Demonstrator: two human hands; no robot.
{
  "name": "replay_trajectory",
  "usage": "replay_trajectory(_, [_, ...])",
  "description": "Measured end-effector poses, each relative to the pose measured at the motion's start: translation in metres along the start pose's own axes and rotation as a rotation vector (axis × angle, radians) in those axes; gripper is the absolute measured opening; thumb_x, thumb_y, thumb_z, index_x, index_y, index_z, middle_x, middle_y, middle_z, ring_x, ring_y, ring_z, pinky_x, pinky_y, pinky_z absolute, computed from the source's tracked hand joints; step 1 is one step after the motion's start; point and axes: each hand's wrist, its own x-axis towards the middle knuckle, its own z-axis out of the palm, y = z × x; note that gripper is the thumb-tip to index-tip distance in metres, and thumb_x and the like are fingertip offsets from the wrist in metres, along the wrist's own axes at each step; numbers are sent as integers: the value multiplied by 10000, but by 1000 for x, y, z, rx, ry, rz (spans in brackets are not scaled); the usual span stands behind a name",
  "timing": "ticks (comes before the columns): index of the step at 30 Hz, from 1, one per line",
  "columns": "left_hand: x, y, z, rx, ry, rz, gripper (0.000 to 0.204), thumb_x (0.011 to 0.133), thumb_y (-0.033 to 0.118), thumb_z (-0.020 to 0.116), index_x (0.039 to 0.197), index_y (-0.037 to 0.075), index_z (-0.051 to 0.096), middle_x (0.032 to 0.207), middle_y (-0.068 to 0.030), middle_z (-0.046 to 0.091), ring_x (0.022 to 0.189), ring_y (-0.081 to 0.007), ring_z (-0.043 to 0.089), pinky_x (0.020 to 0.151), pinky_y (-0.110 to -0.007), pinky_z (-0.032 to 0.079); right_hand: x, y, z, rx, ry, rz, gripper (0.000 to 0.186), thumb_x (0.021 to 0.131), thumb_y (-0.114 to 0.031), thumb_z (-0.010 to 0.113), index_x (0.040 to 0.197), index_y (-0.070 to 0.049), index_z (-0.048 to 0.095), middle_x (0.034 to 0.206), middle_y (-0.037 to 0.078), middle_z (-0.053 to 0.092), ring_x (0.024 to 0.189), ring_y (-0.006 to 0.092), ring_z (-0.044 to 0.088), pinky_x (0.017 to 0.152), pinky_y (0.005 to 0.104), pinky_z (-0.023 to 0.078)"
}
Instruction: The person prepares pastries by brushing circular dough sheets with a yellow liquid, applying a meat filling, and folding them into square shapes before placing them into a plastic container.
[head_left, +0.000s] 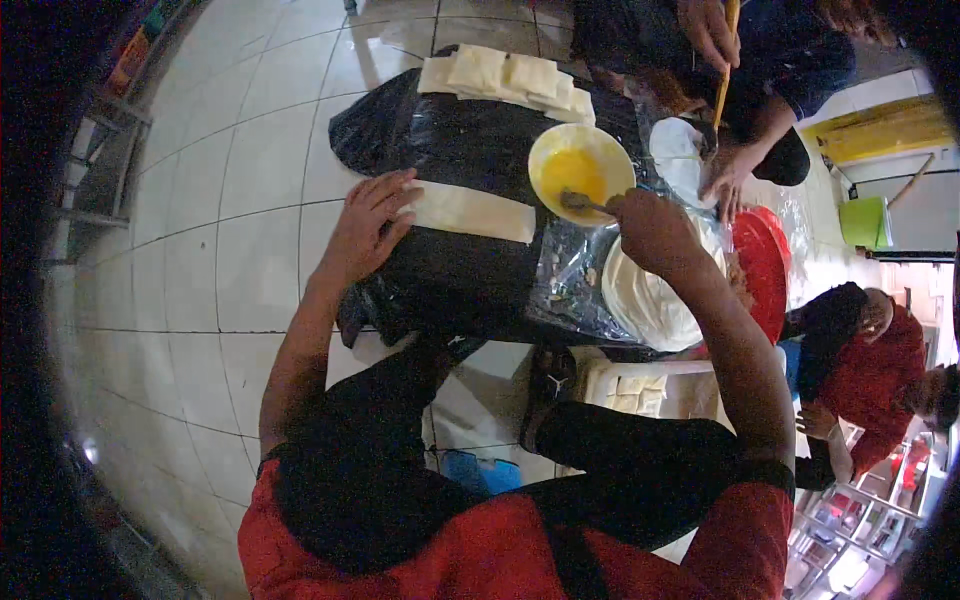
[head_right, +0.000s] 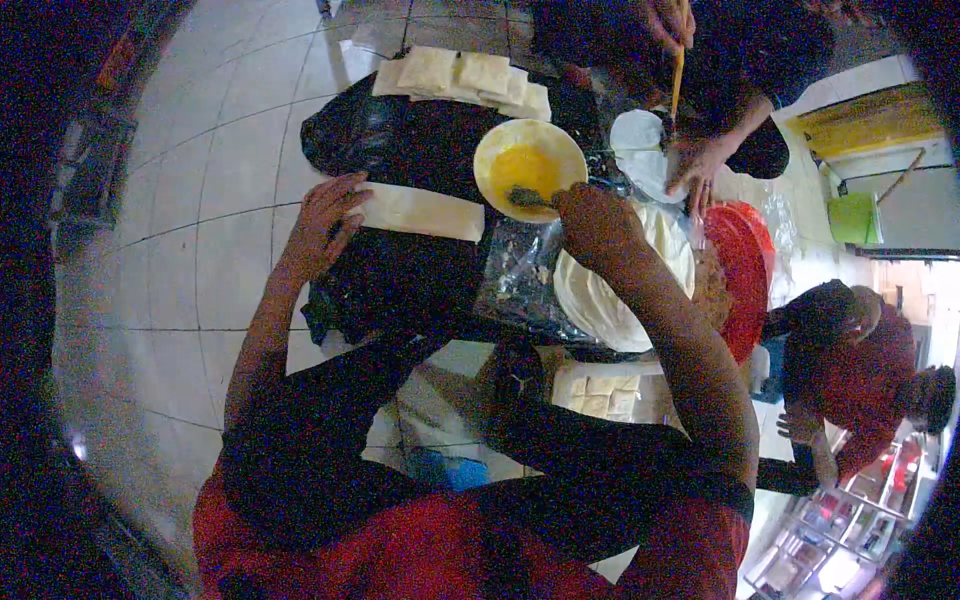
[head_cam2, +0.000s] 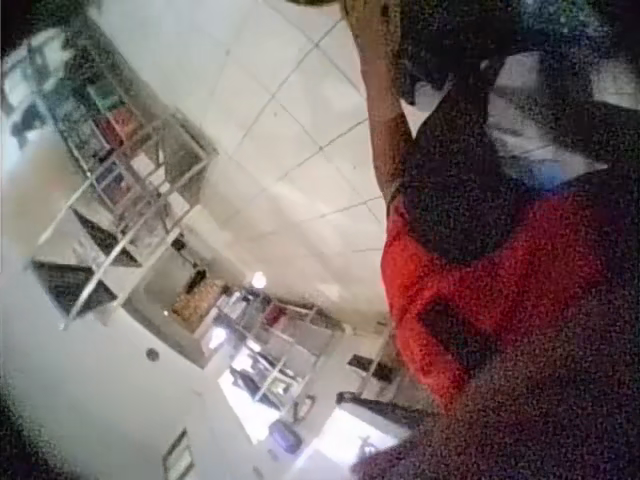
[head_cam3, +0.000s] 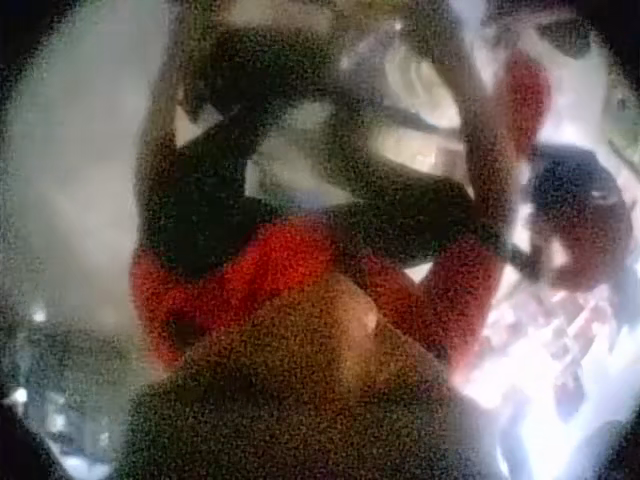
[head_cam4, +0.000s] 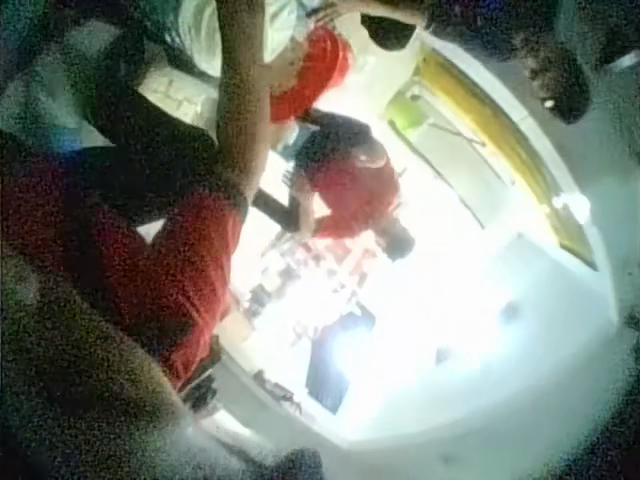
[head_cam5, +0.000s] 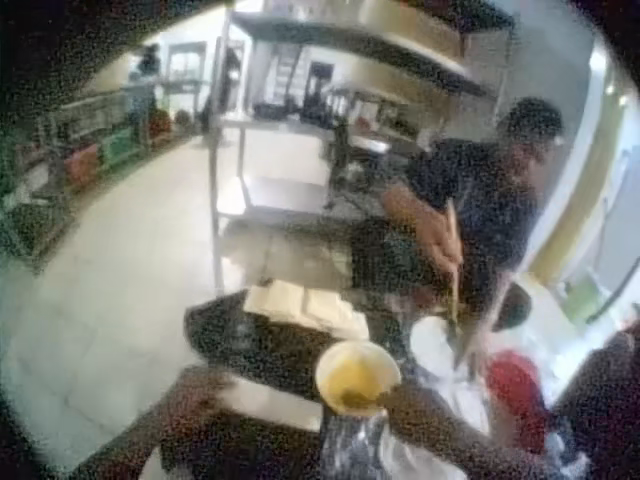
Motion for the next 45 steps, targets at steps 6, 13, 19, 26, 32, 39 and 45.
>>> replay_trajectory(6, [0,6,-4,6,-6,-35,345,964,209,606,1290,100,634,1489,-77,513,1381,-295,452,1168,-466,289,-18,10,-21,210,-74,42,234,945,-90,545,1118,-31,691,1059,200,702,968,391,671,865,465,538])
replay_trajectory(13, [-7,2,-4,-14,54,-26,333,953,203,616,1269,100,634,1478,-77,520,1353,-305,474,1147,-475,317,-31,7,-42,375,63,32,220,945,-49,582,1135,-8,684,1028,196,715,949,363,690,875,433,538])
replay_trajectory(19, [-12,-6,-8,-10,101,-63,352,973,156,583,1321,107,606,1504,-96,495,1374,-302,462,1154,-458,328,8,-41,-26,475,83,-164,247,926,-14,579,1149,-35,682,1087,200,696,983,363,686,876,413,539])
replay_trajectory(26, [-11,-7,-11,-54,146,-123,316,994,183,571,1298,120,627,1484,-76,514,1356,-286,481,1142,-460,334,75,-142,11,126,-66,-169,317,858,-68,596,1168,-91,658,1042,190,639,931,382,684,801,483,566])
replay_trajectory(32, [-10,-9,-14,-98,190,-134,321,979,139,592,1298,115,628,1461,-75,535,1336,-288,503,1124,-447,362,66,-145,-19,200,3,-269,323,851,-98,594,1166,-103,667,1034,184,640,917,377,686,782,481,572])
replay_trajectory(39, [-10,-15,-11,-147,163,-160,338,991,126,565,1325,125,613,1458,-96,531,1356,-296,482,1144,-447,349,53,-109,-16,120,-54,-121,320,852,-87,597,1163,-102,670,1001,196,651,895,384,694,754,491,569])
replay_trajectory(45, [4,-11,-3,-83,141,-187,314,976,177,608,1278,95,639,1370,-115,577,1281,-321,523,1094,-439,402,66,-155,4,125,-26,-233,364,839,-62,601,1202,-66,631,1076,189,642,913,376,699,766,478,576])
